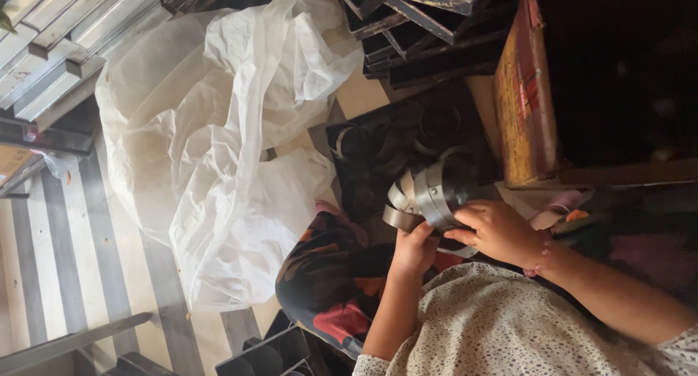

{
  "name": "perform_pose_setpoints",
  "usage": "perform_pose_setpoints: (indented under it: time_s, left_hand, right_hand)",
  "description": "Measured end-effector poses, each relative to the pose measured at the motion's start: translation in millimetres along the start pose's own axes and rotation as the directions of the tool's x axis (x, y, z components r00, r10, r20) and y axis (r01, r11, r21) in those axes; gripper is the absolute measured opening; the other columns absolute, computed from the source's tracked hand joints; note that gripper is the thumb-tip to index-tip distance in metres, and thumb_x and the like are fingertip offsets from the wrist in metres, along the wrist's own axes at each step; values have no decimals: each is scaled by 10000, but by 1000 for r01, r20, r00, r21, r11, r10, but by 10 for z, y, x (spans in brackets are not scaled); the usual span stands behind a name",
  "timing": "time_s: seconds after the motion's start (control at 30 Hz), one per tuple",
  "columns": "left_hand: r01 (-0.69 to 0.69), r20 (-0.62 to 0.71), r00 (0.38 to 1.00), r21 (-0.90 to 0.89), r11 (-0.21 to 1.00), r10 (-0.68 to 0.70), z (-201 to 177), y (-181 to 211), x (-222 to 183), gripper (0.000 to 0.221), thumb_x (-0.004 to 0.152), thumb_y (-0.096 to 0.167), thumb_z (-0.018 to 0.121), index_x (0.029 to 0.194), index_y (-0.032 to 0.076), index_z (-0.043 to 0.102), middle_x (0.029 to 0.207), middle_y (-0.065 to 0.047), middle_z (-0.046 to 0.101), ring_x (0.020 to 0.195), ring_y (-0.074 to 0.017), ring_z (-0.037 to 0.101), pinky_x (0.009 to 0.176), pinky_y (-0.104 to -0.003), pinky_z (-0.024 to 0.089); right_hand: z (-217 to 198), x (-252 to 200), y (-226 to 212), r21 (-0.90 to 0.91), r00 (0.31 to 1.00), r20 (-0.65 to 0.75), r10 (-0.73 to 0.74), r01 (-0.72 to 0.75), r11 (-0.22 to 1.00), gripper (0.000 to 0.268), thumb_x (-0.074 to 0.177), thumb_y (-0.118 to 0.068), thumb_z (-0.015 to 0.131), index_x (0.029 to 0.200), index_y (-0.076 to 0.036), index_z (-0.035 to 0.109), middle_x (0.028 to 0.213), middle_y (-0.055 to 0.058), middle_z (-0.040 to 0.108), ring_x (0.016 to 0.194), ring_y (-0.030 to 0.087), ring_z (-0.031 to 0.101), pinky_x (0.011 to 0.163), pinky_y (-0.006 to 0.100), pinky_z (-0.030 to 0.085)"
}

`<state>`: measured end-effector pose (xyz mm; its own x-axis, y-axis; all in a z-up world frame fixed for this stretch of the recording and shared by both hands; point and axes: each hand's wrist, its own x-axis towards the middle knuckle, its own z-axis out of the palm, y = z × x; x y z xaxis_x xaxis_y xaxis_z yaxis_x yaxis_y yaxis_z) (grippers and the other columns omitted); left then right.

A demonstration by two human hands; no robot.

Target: The person sits on the floor and cleans metal rings by hand. They pick up rings from a cardboard box, rub them with a dark substance from a white container, and place them on a black tray. The person handles the rings one at a time throughout the clip.

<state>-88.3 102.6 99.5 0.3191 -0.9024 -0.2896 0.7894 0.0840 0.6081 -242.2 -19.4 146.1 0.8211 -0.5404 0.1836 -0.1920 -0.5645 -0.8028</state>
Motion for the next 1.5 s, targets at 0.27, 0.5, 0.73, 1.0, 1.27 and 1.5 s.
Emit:
perform_pose_setpoints:
  time_s: [0.27,0.5,0.73,1.0,1.27,1.5]
  left_hand:
    - [11,114,993,-2,1000,-11,-73,-72,-101,563,897,179,809,1372,8,560,1303,-105,659,1225,-263,627,1069,-414,508]
    - [-35,41,999,47,998,33,23,-30,-99,547,883,169,838,1341,29,574,1245,-91,673,1161,-248,648,1031,-406,521]
    - [66,-17,998,159,985,-65,-376,-185,-68,507,875,145,805,1306,-18,593,1247,-127,673,1138,-282,657,1012,-457,516]
    - [139,-135,982,41,989,-132,-818,135,-9,441,921,207,730,1262,-38,596,1247,-160,664,1167,-339,649,1062,-545,506]
    - [163,-494,863,81,983,-103,-1176,322,82,463,882,230,712,1260,-26,634,1162,-162,722,1054,-341,680,936,-516,542]
    - [234,-420,903,313,921,-87,-771,-6,480,526,866,123,748,1341,-17,570,1246,-170,669,1089,-313,679,919,-470,568]
  right_hand:
    - [3,3,-179,-210,975,0,-224,219,953,335,822,-381,742,781,-79,604,752,85,659,754,296,665,685,436,523]
    - [51,-104,-110,-103,987,-36,-158,154,983,314,881,-331,723,764,-71,593,733,85,634,734,292,653,679,432,518]
    - [174,-136,-5,-169,981,-82,-174,159,973,291,925,-343,685,820,-74,658,833,69,692,796,287,661,721,440,512]
    - [-900,-26,558,-237,992,-119,-50,21,971,293,906,-380,708,815,-102,733,797,43,699,786,228,646,744,399,515]
    - [-1582,-48,1133,-245,916,-350,197,-293,924,120,918,-227,707,915,-117,753,821,57,710,810,266,678,715,413,544]
    - [-2,-23,757,626,962,92,256,-256,737,345,962,-342,642,1154,-62,705,999,3,729,850,115,667,712,277,544]
